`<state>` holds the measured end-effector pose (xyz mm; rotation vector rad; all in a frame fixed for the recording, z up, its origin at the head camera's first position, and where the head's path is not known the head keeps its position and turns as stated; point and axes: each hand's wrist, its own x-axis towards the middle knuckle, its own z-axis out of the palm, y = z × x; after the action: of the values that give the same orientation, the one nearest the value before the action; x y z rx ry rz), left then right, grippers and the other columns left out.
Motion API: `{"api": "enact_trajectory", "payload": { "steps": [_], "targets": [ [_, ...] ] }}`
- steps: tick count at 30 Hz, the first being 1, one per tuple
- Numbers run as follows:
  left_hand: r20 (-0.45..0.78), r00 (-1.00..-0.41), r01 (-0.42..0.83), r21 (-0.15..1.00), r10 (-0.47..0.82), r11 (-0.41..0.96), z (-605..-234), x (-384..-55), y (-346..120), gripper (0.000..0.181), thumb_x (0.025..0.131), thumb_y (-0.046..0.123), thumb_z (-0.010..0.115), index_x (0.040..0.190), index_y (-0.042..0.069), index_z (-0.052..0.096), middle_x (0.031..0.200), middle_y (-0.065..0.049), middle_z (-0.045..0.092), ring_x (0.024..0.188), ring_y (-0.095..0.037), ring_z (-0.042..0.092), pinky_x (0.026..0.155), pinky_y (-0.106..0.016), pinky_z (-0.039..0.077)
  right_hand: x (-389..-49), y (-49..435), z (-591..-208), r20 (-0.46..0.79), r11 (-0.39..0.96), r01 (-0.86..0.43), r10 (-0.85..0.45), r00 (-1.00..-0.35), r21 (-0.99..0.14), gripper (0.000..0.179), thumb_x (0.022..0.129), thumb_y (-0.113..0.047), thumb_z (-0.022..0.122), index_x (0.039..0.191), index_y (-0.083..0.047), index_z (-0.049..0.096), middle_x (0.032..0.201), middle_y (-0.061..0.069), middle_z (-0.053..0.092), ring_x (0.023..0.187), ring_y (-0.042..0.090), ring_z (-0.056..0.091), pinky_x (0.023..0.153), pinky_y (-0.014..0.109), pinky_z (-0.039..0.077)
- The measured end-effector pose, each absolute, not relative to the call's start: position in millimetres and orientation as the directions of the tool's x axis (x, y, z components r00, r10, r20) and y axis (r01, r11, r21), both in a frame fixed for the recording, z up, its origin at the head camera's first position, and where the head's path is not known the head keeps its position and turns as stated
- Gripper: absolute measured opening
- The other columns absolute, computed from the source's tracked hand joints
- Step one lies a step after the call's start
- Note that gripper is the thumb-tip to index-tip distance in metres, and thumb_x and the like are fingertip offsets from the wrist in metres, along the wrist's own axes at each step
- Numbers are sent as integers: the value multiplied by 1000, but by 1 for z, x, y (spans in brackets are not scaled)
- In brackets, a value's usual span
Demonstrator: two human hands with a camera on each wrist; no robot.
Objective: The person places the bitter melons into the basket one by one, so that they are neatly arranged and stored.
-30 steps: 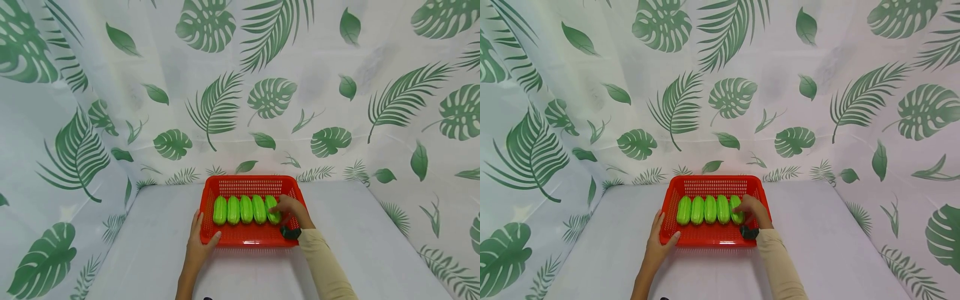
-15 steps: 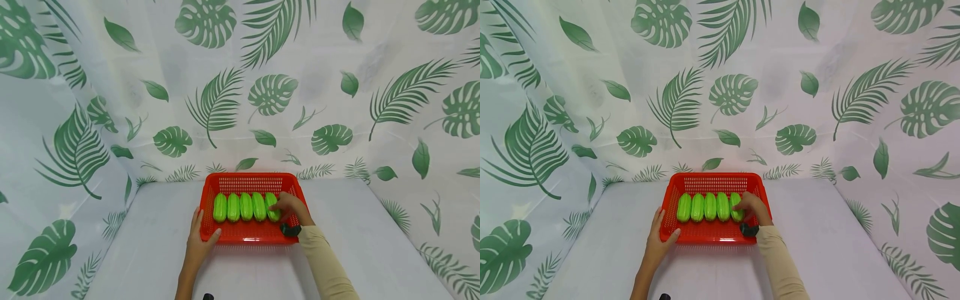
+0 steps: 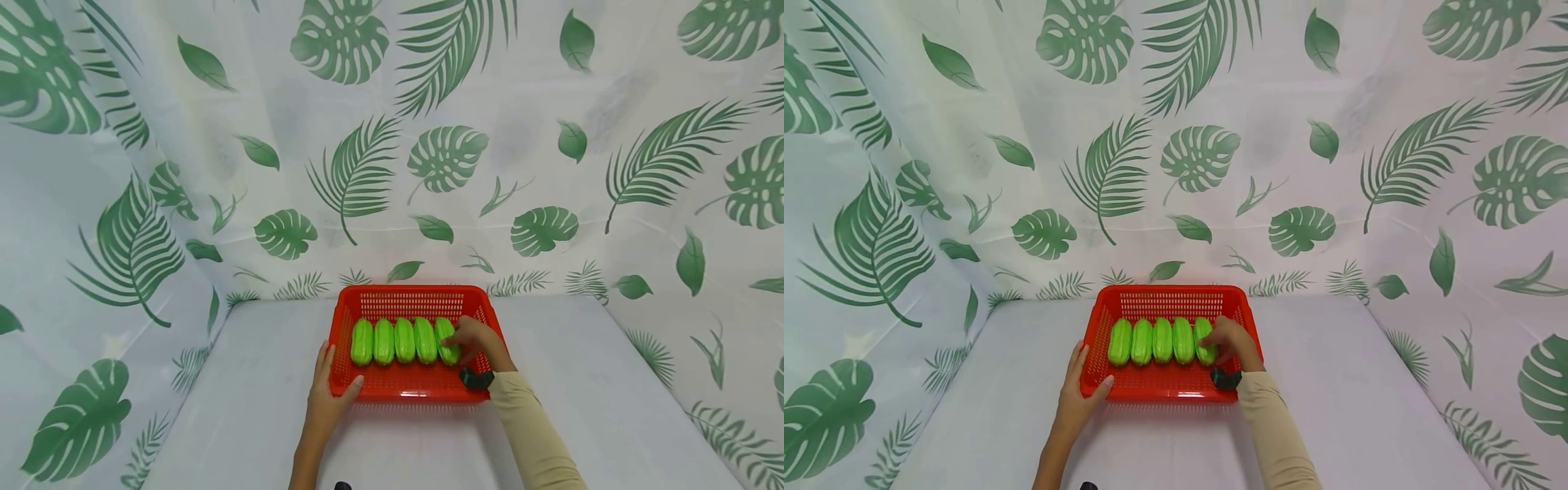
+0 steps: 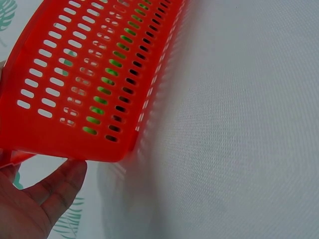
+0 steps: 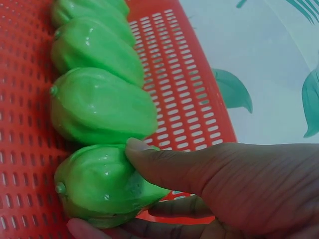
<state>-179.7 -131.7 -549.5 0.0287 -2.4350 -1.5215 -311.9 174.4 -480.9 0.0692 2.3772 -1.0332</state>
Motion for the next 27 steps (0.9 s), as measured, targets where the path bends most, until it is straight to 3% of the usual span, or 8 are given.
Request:
{"api": "enact_trajectory", "payload": {
  "steps": [6,11,17,20,24,27],
  "targets": [
    [221,-962,129,884,-159,449,-551,-180,-130,89,84,47,72,154,13,30,164,-1,18,151,-31,21,112,-52,32,-312,175,-480,-514,693,290,-134,-847,-660,30,89,-16,71,101,3,52,97,16,55,88,32,66,70,44,61],
    [221,-962,128,882,-158,454,-550,-181,-130,86,85,40,72,155,14,29,164,0,18,150,-31,21,112,-53,33,-309,179,-476,-517,697,291,-133,-846,-655,31,90,-19,71,97,3,50,99,20,56,92,35,67,72,45,61],
    [235,-961,147,880,-146,451,-546,-182,-131,87,85,40,73,155,13,29,164,-1,18,151,-31,20,112,-54,33,-300,183,-461,-514,653,309,-144,-846,-692,33,94,-23,66,94,-4,39,98,17,48,104,41,61,74,47,60],
    [230,-963,143,878,-141,456,-547,-182,-132,88,85,43,72,155,13,28,164,-2,18,151,-31,20,112,-53,33,-293,187,-454,-459,641,257,-168,-872,-723,38,96,-26,62,107,5,42,106,22,50,105,43,61,75,50,60],
    [218,-964,127,877,-149,464,-547,-181,-132,89,84,45,72,155,14,29,164,1,18,151,-29,21,111,-51,34,-280,194,-449,-314,657,125,-178,-933,-744,60,97,-30,59,137,10,37,123,29,53,101,41,65,74,48,60],
    [224,-963,132,876,-150,463,-546,-182,-132,89,84,45,72,155,14,29,164,0,18,151,-30,21,111,-52,34,-270,201,-449,-157,661,9,-165,-974,-751,58,98,-32,59,139,6,42,118,28,60,96,39,67,73,44,61]
  ]
}}
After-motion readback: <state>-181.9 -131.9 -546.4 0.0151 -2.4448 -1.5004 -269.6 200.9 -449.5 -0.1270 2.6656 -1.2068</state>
